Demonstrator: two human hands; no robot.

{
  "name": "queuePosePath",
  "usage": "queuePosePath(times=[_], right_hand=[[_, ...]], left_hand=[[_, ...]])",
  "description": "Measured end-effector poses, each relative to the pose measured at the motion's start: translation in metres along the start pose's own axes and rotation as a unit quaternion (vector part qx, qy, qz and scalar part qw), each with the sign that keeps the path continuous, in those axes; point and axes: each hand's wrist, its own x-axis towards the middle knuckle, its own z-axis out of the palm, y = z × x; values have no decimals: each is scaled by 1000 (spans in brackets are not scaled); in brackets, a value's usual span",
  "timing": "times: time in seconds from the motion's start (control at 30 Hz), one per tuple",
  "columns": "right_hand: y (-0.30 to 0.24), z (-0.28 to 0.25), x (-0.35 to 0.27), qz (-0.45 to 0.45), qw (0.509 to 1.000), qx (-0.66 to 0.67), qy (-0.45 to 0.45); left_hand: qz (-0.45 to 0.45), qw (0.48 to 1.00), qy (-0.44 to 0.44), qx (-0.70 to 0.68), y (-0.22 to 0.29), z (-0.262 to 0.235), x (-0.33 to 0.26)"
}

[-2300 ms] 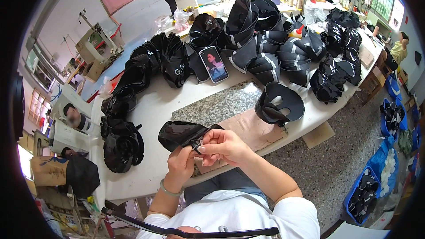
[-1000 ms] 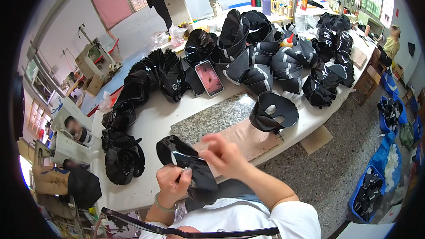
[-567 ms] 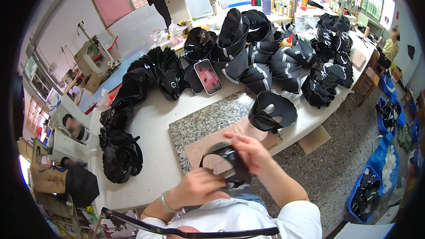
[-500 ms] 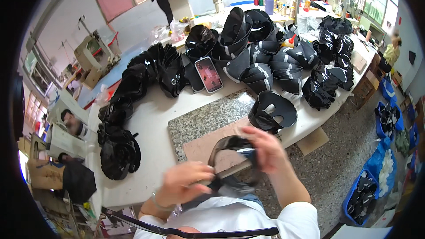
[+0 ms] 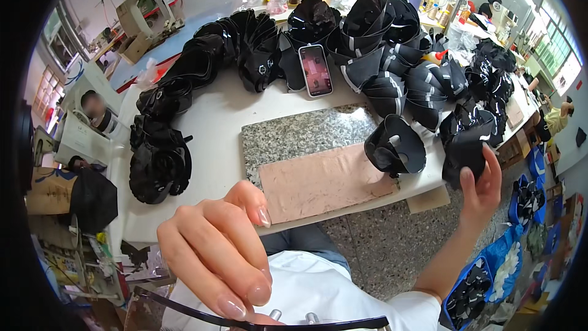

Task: The person attaches small buckle components to black helmet visor pieces by hand, assembling each piece before placing it on the table.

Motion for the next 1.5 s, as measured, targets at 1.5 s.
queuePosePath(times=[1.5], right_hand=[[277,-130,232,83,721,-651,224]], left_hand=[[-318,874,-67,360,-164,0,-155]])
